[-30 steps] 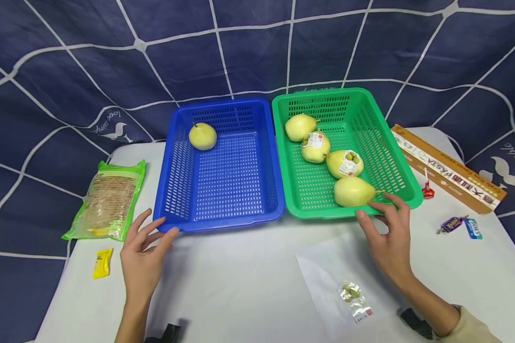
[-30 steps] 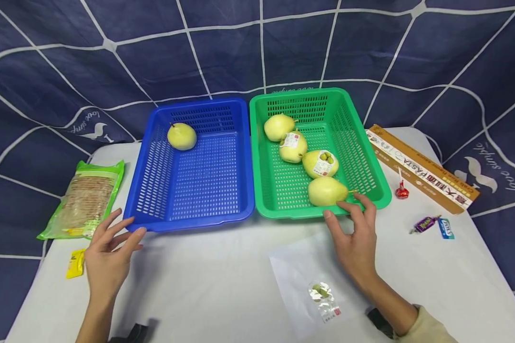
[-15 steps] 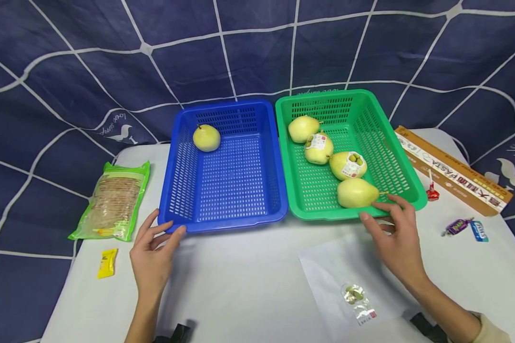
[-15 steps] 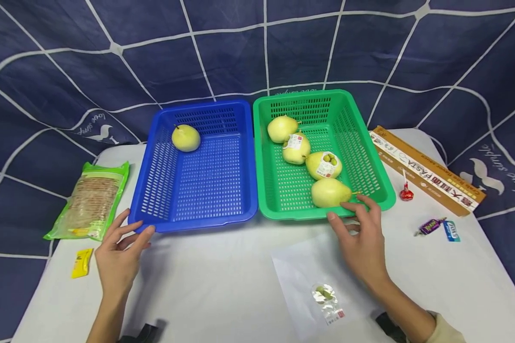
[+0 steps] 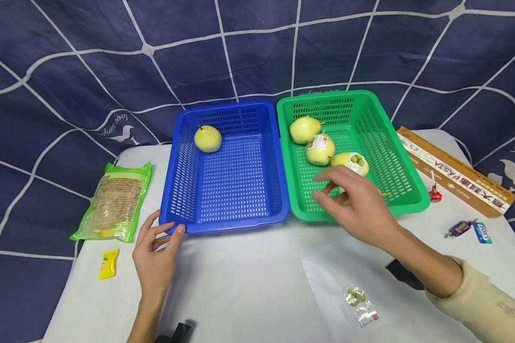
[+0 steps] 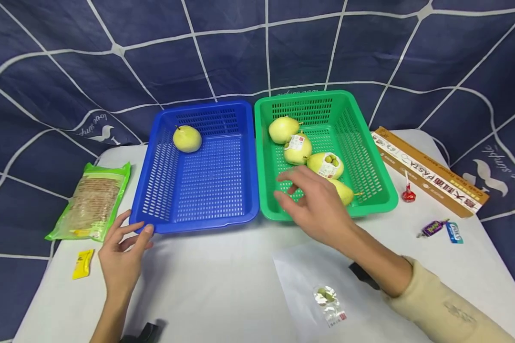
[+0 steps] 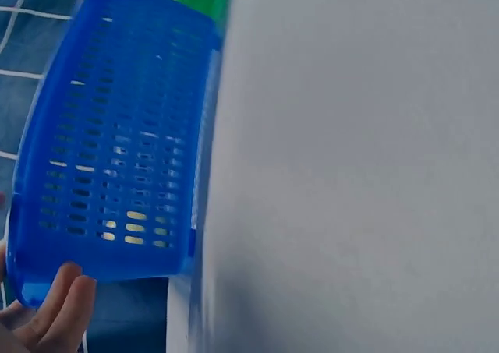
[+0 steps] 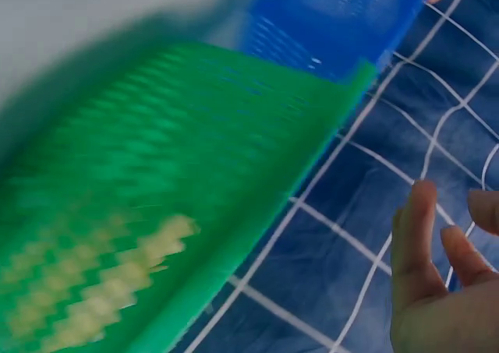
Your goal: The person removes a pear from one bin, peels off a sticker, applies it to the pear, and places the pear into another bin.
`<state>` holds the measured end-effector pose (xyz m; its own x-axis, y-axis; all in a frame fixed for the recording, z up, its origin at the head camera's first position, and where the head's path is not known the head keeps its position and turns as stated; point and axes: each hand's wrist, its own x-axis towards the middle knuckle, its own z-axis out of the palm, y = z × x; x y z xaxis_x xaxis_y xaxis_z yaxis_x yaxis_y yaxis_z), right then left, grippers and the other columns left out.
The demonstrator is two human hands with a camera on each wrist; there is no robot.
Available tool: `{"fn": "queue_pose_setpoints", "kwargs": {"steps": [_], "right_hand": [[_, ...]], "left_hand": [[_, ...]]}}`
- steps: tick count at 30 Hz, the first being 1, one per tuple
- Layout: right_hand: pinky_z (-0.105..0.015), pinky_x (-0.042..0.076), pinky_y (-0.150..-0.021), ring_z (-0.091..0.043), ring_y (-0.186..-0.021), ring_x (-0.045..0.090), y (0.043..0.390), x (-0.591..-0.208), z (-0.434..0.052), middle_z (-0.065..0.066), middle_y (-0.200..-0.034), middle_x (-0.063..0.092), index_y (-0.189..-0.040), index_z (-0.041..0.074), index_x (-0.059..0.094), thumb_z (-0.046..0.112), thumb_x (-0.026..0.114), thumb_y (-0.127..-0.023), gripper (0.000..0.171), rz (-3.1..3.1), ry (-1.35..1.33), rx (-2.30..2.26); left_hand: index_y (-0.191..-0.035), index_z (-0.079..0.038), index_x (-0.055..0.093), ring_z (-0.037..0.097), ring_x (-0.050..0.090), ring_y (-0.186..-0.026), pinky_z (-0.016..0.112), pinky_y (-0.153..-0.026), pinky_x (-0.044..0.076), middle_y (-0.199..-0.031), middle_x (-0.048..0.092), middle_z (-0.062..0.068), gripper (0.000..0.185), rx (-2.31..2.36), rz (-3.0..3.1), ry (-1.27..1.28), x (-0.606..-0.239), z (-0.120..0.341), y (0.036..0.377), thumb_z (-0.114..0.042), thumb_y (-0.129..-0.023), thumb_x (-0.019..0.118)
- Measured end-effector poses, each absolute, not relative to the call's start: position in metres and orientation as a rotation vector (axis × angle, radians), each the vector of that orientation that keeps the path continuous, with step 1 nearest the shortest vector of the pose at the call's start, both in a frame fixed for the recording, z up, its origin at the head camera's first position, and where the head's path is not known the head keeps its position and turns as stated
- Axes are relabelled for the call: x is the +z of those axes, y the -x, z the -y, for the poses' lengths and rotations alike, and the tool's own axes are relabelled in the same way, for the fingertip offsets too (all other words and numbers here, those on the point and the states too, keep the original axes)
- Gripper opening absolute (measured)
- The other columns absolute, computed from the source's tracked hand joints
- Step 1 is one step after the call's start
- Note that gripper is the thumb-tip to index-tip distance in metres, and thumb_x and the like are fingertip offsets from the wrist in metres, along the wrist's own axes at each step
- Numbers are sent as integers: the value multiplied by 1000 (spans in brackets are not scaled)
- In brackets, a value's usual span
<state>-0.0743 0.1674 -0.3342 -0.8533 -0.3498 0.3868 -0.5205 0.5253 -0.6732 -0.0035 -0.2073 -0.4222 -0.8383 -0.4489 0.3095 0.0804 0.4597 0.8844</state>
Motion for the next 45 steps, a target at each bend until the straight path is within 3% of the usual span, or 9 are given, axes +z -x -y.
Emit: {"fn": "queue_pose_setpoints", "kwargs": {"steps": [6, 12, 15, 18, 24, 29, 35, 41, 45], "right_hand": [[-32, 54, -70, -14, -86, 64, 127, -314, -103, -1, -108, 65, -109, 8, 68, 14, 71, -91, 19, 2641, -815, 1411], [-33, 50, -87, -18, -99, 60, 174, -311, -47, -4, -118, 62, -119, 8, 66, 21, 71, -91, 31, 2769, -944, 1422], [-35, 48, -91, -21, -110, 56, 194, -316, -24, -6, -126, 59, -125, 11, 63, 24, 72, -91, 38, 2856, -958, 1430], [-38, 44, -98, -24, -123, 49, 213, -322, -2, -8, -137, 54, -132, 11, 59, 25, 72, -90, 46, 2940, -910, 1482], [-38, 37, -108, -25, -136, 38, 246, -336, 28, -9, -151, 42, -143, 10, 49, 24, 72, -90, 60, 3048, -786, 1562], [-40, 33, -112, -27, -140, 32, 263, -353, 39, -11, -154, 35, -149, 13, 41, 20, 73, -89, 69, 3088, -713, 1587], [-42, 27, -116, -27, -145, 24, 272, -366, 47, -11, -160, 23, -158, 18, 22, 19, 75, -87, 88, 3094, -688, 1547], [-40, 25, -117, -27, -143, 30, 273, -373, 50, -10, -158, 32, -157, 15, 26, 15, 75, -86, 87, 3137, -744, 1601], [-39, 30, -113, -25, -138, 36, 274, -376, 54, -9, -155, 37, -156, 16, 29, 16, 74, -87, 83, 3154, -792, 1548]], "left_hand": [[-94, 13, 69, 6, 66, -80, 11, -68, 53, -132, 58, 11, 23, -1276, 2197, -275, -424, 211, 8, 7, -76, 81], [-95, 9, 70, 5, 64, -82, 12, -67, 54, -133, 56, 6, 23, -1305, 2214, -299, -422, 214, 8, 3, -77, 83], [-94, 7, 71, 12, 61, -101, 13, -77, 53, -133, 56, 4, 22, -1327, 2218, -311, -422, 213, 8, 1, -77, 83], [-93, 6, 71, 16, 54, -113, 20, -95, 49, -132, 55, 3, 21, -1321, 2235, -323, -421, 210, 8, -1, -78, 83], [-94, 5, 71, 14, 54, -111, 27, -103, 45, -132, 54, 1, 21, -1339, 2244, -329, -421, 207, 5, -2, -78, 83], [-92, 5, 71, 14, 53, -112, 22, -101, 45, -132, 53, 3, 21, -1346, 2242, -317, -422, 206, 4, 0, -77, 84], [-91, 5, 70, 14, 54, -110, 20, -99, 45, -132, 53, 3, 19, -1355, 2230, -289, -422, 205, 5, 1, -77, 83], [-91, 4, 71, 16, 53, -111, 21, -99, 46, -134, 53, 5, 20, -1366, 2223, -269, -422, 206, 7, 2, -76, 83], [-91, 4, 71, 16, 54, -110, 22, -100, 46, -133, 53, 4, 19, -1357, 2223, -270, -421, 207, 8, 1, -77, 83]]}}
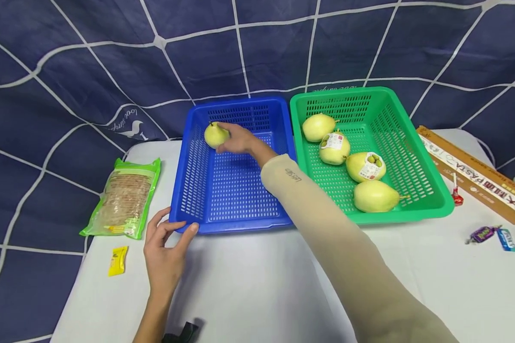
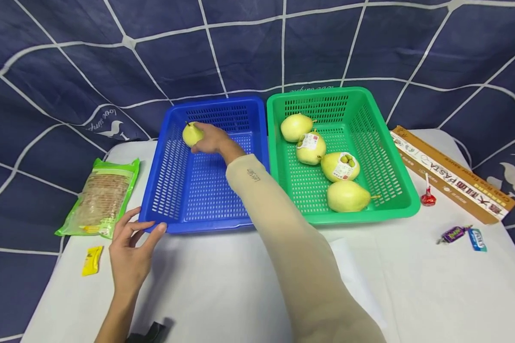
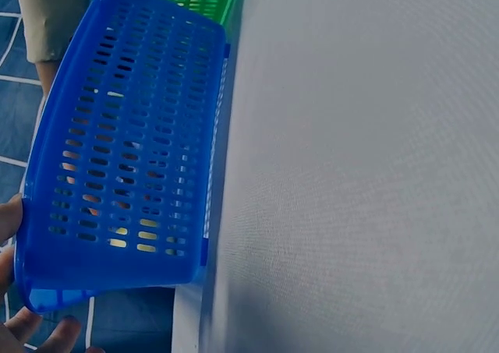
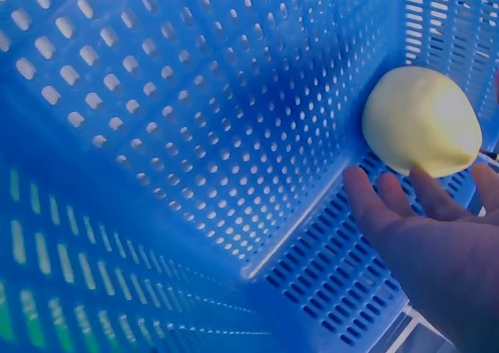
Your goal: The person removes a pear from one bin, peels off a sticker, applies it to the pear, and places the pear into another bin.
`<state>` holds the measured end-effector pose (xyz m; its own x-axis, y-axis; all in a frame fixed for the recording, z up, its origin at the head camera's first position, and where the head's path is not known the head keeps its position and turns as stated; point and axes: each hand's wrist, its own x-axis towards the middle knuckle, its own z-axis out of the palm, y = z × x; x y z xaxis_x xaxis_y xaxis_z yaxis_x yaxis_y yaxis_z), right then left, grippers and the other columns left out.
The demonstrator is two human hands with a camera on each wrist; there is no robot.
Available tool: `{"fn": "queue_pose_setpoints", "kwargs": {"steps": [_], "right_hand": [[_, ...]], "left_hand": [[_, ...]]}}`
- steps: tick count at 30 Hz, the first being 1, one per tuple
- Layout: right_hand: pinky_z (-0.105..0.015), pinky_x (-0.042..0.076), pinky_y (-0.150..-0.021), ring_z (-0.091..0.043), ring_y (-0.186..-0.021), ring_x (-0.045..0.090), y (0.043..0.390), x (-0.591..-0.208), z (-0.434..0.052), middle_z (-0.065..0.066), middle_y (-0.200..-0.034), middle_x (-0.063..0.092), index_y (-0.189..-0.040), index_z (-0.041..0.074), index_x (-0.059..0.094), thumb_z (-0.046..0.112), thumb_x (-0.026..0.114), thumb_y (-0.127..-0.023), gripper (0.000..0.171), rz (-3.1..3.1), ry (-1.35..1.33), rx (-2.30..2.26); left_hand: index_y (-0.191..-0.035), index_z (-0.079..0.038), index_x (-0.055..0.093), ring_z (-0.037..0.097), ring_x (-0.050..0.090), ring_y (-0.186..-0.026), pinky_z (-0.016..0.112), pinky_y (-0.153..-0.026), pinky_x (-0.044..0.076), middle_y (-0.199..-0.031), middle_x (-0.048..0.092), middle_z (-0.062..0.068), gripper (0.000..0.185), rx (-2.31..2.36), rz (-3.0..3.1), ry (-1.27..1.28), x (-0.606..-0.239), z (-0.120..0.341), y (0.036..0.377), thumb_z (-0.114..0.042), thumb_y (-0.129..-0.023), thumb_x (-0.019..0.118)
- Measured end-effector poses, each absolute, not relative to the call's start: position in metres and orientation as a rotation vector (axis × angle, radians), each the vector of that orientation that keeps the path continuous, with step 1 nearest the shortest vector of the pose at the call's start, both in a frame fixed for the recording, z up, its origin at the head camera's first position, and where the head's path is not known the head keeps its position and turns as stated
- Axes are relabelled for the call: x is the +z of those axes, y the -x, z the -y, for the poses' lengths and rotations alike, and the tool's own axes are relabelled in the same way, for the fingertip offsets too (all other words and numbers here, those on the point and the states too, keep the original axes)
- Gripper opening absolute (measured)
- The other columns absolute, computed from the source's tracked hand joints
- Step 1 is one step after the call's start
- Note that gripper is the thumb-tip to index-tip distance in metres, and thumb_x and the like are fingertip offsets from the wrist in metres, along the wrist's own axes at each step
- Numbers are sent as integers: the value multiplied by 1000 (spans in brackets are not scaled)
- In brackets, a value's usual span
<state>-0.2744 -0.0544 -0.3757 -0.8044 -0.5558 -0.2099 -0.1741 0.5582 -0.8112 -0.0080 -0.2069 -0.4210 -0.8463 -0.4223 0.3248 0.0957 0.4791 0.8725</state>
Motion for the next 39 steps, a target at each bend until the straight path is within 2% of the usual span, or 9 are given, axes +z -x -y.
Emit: {"fn": "queue_pose_setpoints", "kwargs": {"steps": [4, 10, 16, 20, 24, 27, 32, 36, 39], "right_hand": [[-37, 36, -106, -27, -131, 40, 276, -377, 62, -11, -151, 40, -152, 15, 39, 20, 73, -88, 73, -2441, 647, -1087], [-42, 22, -115, -38, -143, 17, 274, -375, 79, -15, -162, 10, -141, 26, 56, 29, 70, -90, 54, -2468, 719, -866], [-32, 34, -98, -24, -122, 25, 269, -369, 87, -9, -141, 26, -152, 37, 38, 35, 70, -89, 71, -2526, 697, -697], [-38, 32, -108, -28, -134, 16, 269, -368, 87, -12, -153, 15, -156, 35, 28, 41, 68, -88, 79, -2532, 704, -632], [-40, 32, -109, -29, -139, 18, 270, -371, 86, -10, -159, 13, -157, 29, 27, 44, 66, -89, 80, -2542, 751, -608], [-35, 39, -99, -25, -128, 28, 270, -372, 83, -9, -149, 24, -157, 28, 27, 43, 66, -88, 80, -2567, 764, -579], [-35, 43, -92, -24, -123, 26, 268, -369, 78, -9, -140, 25, -156, 29, 27, 43, 69, -87, 82, -2593, 727, -550], [-44, 34, -110, -31, -142, 12, 269, -369, 77, -12, -156, 13, -154, 24, 30, 42, 69, -88, 79, -2566, 733, -578], [-48, 27, -115, -32, -146, 6, 270, -372, 75, -12, -161, 8, -151, 21, 35, 40, 69, -88, 74, -2527, 751, -598]], "left_hand": [[-91, 5, 71, 16, 54, -110, 23, -100, 46, -133, 53, 5, 19, -1356, 2231, -270, -420, 206, 8, 0, -78, 83], [-91, 4, 71, 15, 53, -110, 25, -101, 46, -133, 52, 4, 19, -1332, 2252, -321, -419, 207, 4, 0, -77, 83], [-91, 4, 70, 16, 53, -110, 23, -100, 46, -133, 52, 2, 18, -1338, 2244, -305, -418, 209, 3, 0, -78, 83], [-91, 4, 71, 16, 54, -108, 21, -99, 46, -133, 52, 3, 18, -1356, 2237, -285, -418, 209, 6, 1, -78, 83], [-91, 4, 71, 15, 54, -107, 22, -99, 46, -133, 52, 4, 19, -1360, 2251, -269, -420, 209, 9, -1, -78, 83], [-90, 5, 70, 16, 54, -107, 22, -99, 46, -133, 52, 4, 18, -1360, 2249, -258, -421, 208, 10, 0, -78, 83], [-91, 6, 69, 16, 56, -106, 20, -98, 47, -133, 51, 4, 19, -1357, 2252, -264, -421, 208, 10, -1, -80, 82], [-91, 7, 69, 16, 55, -109, 20, -98, 47, -133, 51, 4, 19, -1363, 2250, -263, -422, 209, 11, -2, -80, 82], [-91, 7, 69, 18, 53, -112, 21, -98, 47, -133, 51, 5, 19, -1373, 2244, -248, -422, 209, 10, -1, -80, 82]]}}
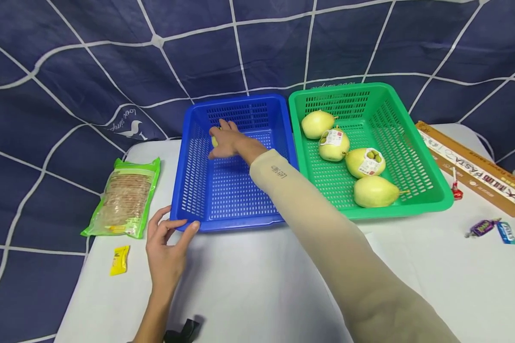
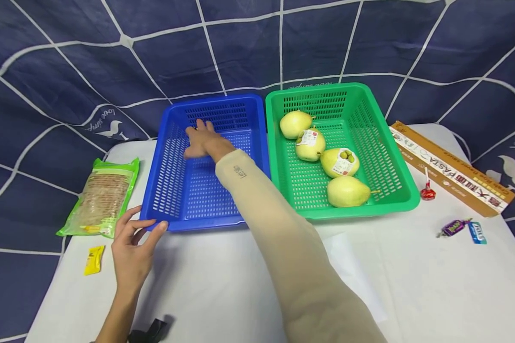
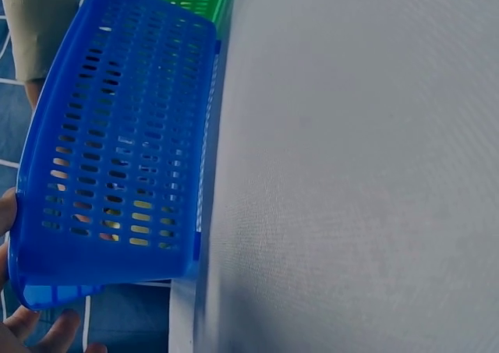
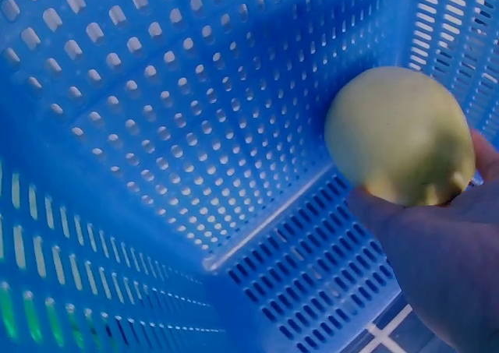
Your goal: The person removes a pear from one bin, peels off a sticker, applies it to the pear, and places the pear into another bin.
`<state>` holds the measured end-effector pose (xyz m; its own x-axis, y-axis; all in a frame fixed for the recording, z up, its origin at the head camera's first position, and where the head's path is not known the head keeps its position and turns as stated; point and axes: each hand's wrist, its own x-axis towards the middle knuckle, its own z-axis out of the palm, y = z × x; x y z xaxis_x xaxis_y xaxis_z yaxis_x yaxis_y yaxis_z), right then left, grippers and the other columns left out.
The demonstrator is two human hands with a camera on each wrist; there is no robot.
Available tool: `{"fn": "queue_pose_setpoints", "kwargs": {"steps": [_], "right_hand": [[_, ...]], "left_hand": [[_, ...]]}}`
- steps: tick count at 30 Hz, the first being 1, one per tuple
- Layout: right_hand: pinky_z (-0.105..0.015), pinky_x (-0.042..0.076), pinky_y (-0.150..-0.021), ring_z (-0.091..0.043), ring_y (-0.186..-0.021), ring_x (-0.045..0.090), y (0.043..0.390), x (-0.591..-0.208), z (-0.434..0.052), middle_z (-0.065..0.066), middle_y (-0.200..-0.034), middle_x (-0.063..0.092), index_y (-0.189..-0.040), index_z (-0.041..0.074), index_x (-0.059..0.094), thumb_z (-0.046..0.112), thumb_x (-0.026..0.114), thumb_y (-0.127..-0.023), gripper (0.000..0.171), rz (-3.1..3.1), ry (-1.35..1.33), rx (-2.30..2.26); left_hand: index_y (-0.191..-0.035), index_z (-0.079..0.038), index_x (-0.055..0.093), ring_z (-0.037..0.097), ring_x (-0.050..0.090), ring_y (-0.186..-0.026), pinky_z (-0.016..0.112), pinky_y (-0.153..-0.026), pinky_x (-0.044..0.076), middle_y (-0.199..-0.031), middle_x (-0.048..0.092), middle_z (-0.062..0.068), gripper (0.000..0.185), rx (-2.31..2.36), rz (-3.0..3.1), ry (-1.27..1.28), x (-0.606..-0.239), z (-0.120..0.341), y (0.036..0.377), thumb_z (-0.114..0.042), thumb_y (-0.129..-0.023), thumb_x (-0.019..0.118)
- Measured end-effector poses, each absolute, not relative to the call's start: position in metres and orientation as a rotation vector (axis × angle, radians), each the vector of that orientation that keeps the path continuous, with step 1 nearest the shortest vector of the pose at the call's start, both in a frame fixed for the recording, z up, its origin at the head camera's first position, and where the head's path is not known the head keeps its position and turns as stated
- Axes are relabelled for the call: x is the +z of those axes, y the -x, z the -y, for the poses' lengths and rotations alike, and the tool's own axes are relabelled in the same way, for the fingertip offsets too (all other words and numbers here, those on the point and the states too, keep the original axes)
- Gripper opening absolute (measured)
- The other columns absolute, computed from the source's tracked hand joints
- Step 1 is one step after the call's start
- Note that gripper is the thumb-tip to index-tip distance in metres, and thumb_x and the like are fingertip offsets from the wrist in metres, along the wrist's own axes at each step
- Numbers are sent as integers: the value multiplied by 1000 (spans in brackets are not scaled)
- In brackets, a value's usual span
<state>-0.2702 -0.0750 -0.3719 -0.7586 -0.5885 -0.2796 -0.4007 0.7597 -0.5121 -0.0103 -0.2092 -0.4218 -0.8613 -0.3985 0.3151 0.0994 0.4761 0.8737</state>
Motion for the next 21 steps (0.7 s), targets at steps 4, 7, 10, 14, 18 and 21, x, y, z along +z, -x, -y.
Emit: {"fn": "queue_pose_setpoints", "kwargs": {"steps": [4, 7, 10, 14, 18, 21], "right_hand": [[-41, 37, -106, -29, -134, 24, 273, -375, 70, -11, -153, 24, -151, 22, 38, 32, 70, -89, 71, -2515, 790, -564], [-39, 39, -101, -28, -128, 30, 273, -374, 67, -10, -148, 30, -152, 23, 37, 22, 66, -91, 68, -2528, 828, -499], [-39, 40, -101, -29, -128, 34, 273, -371, 65, -11, -147, 34, -152, 24, 39, 12, 60, -95, 62, -2551, 865, -423], [-37, 40, -102, -29, -129, 39, 273, -368, 62, -11, -148, 37, -151, 25, 41, 8, 59, -97, 60, -2571, 894, -350], [-36, 39, -104, -24, -128, 42, 274, -364, 56, -9, -144, 43, -150, 22, 43, 13, 64, -97, 58, -2555, 952, -361], [-35, 39, -104, -21, -125, 43, 274, -355, 49, -7, -140, 48, -148, 19, 45, 20, 65, -97, 55, -2547, 1013, -423]], "left_hand": [[-91, 7, 69, 18, 53, -112, 21, -98, 47, -133, 51, 4, 19, -1379, 2238, -239, -422, 208, 11, 0, -80, 81], [-91, 8, 68, 18, 55, -110, 20, -98, 47, -133, 51, 4, 18, -1380, 2227, -243, -422, 208, 10, 2, -79, 81], [-91, 7, 68, 17, 54, -111, 19, -97, 47, -133, 51, 5, 19, -1376, 2228, -246, -422, 209, 10, 2, -79, 82], [-91, 7, 69, 18, 52, -114, 19, -97, 47, -133, 51, 5, 19, -1371, 2234, -238, -422, 209, 10, 1, -79, 82], [-91, 7, 69, 18, 52, -114, 19, -96, 47, -133, 51, 5, 19, -1370, 2229, -228, -423, 209, 10, 1, -78, 82], [-91, 6, 69, 17, 52, -113, 18, -95, 48, -134, 51, 6, 19, -1370, 2226, -219, -422, 209, 10, 2, -78, 82]]}}
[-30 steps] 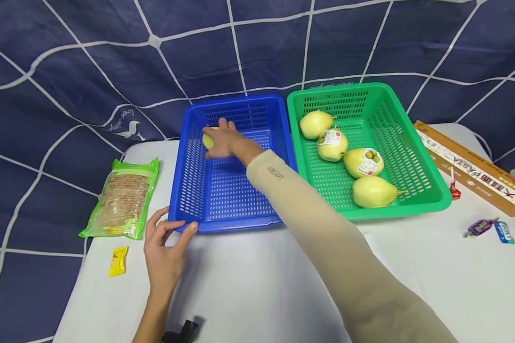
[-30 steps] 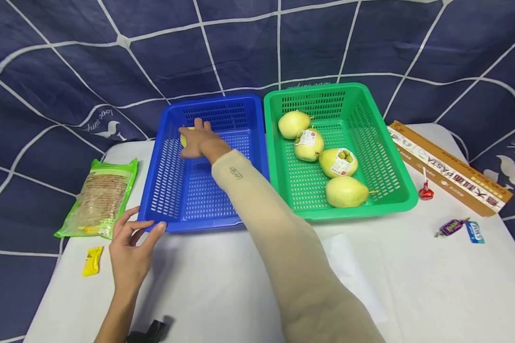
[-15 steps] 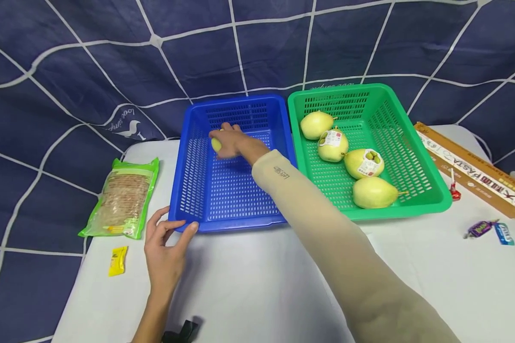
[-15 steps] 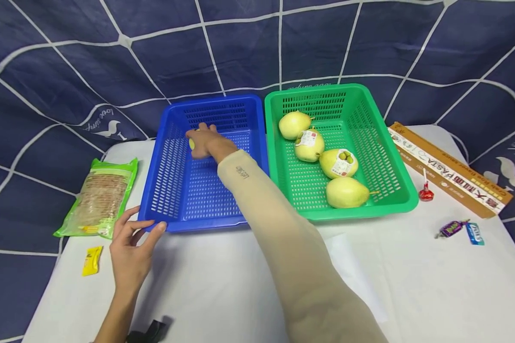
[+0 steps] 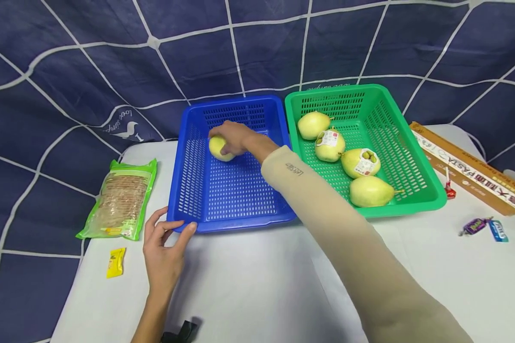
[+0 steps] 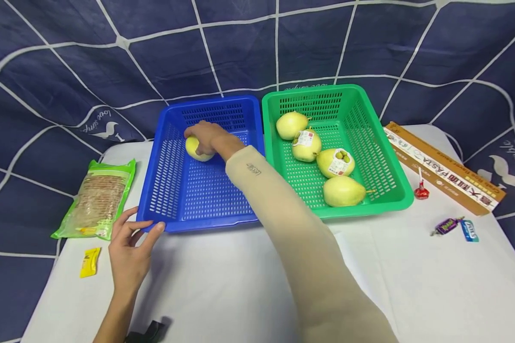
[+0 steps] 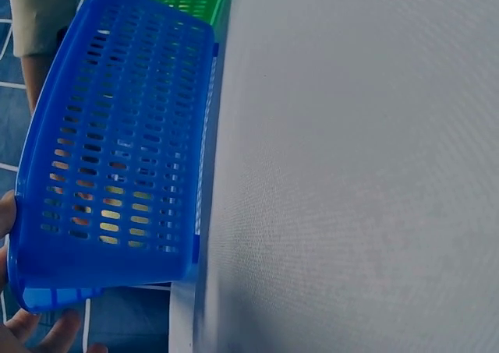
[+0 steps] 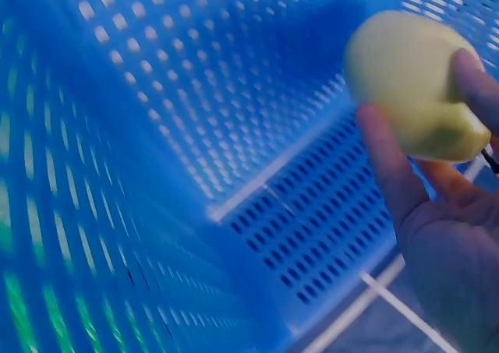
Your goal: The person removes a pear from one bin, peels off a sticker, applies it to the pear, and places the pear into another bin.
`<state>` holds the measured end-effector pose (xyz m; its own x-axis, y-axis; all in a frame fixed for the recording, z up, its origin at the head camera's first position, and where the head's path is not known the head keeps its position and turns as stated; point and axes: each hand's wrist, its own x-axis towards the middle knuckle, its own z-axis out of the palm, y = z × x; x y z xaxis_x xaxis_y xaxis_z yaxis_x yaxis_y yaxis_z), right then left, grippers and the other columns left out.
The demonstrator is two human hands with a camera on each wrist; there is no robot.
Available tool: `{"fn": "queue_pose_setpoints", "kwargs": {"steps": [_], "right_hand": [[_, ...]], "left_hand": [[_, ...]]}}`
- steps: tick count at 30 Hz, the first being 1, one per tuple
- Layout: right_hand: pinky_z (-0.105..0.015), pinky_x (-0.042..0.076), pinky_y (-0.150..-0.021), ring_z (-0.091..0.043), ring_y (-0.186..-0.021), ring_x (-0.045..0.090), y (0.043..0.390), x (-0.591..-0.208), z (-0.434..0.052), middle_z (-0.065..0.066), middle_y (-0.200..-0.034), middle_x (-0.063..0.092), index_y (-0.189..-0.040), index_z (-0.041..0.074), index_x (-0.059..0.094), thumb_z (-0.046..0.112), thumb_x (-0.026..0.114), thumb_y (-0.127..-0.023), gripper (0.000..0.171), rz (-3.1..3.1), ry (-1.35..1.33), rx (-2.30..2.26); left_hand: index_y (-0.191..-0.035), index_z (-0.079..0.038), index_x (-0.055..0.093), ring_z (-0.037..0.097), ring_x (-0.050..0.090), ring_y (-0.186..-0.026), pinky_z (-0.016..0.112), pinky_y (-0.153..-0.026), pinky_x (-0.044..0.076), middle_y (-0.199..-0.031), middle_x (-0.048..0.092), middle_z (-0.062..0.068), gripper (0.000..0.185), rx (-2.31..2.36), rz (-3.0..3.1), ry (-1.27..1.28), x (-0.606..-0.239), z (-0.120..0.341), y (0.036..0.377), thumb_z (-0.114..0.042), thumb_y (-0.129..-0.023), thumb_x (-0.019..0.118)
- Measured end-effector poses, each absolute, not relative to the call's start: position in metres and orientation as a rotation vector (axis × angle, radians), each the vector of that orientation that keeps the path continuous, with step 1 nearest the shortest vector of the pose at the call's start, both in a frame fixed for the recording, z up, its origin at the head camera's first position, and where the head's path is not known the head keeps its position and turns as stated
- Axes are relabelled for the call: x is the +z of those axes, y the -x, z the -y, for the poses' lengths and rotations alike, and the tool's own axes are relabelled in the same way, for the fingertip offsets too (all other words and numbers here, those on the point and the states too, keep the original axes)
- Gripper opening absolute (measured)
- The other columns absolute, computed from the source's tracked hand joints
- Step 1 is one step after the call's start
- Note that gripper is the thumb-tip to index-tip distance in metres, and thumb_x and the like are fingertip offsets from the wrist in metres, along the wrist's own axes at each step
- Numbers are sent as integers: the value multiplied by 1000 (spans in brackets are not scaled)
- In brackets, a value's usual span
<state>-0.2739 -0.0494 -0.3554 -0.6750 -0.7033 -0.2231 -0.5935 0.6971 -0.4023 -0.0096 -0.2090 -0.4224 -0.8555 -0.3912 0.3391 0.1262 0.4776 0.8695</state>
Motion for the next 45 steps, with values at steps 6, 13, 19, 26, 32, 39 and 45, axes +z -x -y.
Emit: {"fn": "queue_pose_setpoints", "kwargs": {"steps": [6, 13, 19, 26, 32, 39, 45], "right_hand": [[-32, 42, -93, -18, -115, 45, 264, -323, 31, -1, -132, 53, -145, 20, 48, 32, 65, -96, 53, -2555, 1111, -637], [-32, 44, -84, -16, -104, 51, 226, -300, -17, 0, -122, 60, -139, 16, 56, 36, 72, -92, 53, -2623, 1190, -1002], [-31, 48, -87, -17, -104, 53, 180, -307, -72, -3, -119, 61, -133, 10, 61, 23, 79, -87, 52, -2510, 1113, -1380], [-33, 59, -76, -20, -106, 58, 113, -321, -117, -4, -130, 60, -134, 6, 59, 9, 80, -84, 54, -2352, 924, -1697], [-33, 60, -73, -19, -100, 61, 62, -342, -133, -4, -127, 62, -131, 6, 61, 4, 79, -83, 52, -2354, 788, -1775], [-30, 59, -63, -15, -86, 61, 13, -381, -144, -3, -117, 65, -130, 7, 61, 3, 76, -86, 47, -2396, 683, -1790], [-30, 59, -64, -14, -80, 65, -9, -411, -144, -6, -113, 66, -130, 9, 60, 12, 74, -89, 44, -2239, 586, -1785]], "left_hand": [[-92, 6, 69, 16, 54, -110, 17, -96, 47, -134, 50, 5, 20, -1358, 2235, -228, -422, 209, 9, 3, -77, 82], [-92, 5, 69, 16, 52, -112, 18, -96, 47, -134, 51, 5, 19, -1365, 2242, -248, -423, 207, 10, 2, -78, 82], [-92, 6, 69, 15, 52, -112, 17, -96, 47, -134, 51, 5, 20, -1360, 2234, -251, -424, 207, 9, 5, -77, 82], [-92, 7, 68, 16, 53, -112, 17, -96, 47, -134, 52, 7, 20, -1376, 2205, -241, -425, 207, 9, 7, -76, 81], [-92, 11, 67, 16, 53, -112, 16, -95, 47, -134, 52, 12, 21, -1359, 2196, -240, -429, 207, 9, 12, -75, 79], [-92, 12, 66, 16, 53, -112, 16, -95, 47, -133, 52, 14, 20, -1348, 2198, -214, -422, 202, 8, 13, -75, 79], [-92, 10, 67, 17, 51, -116, 16, -95, 46, -135, 52, 11, 22, -1348, 2201, -211, -431, 209, 9, 13, -75, 79]]}}
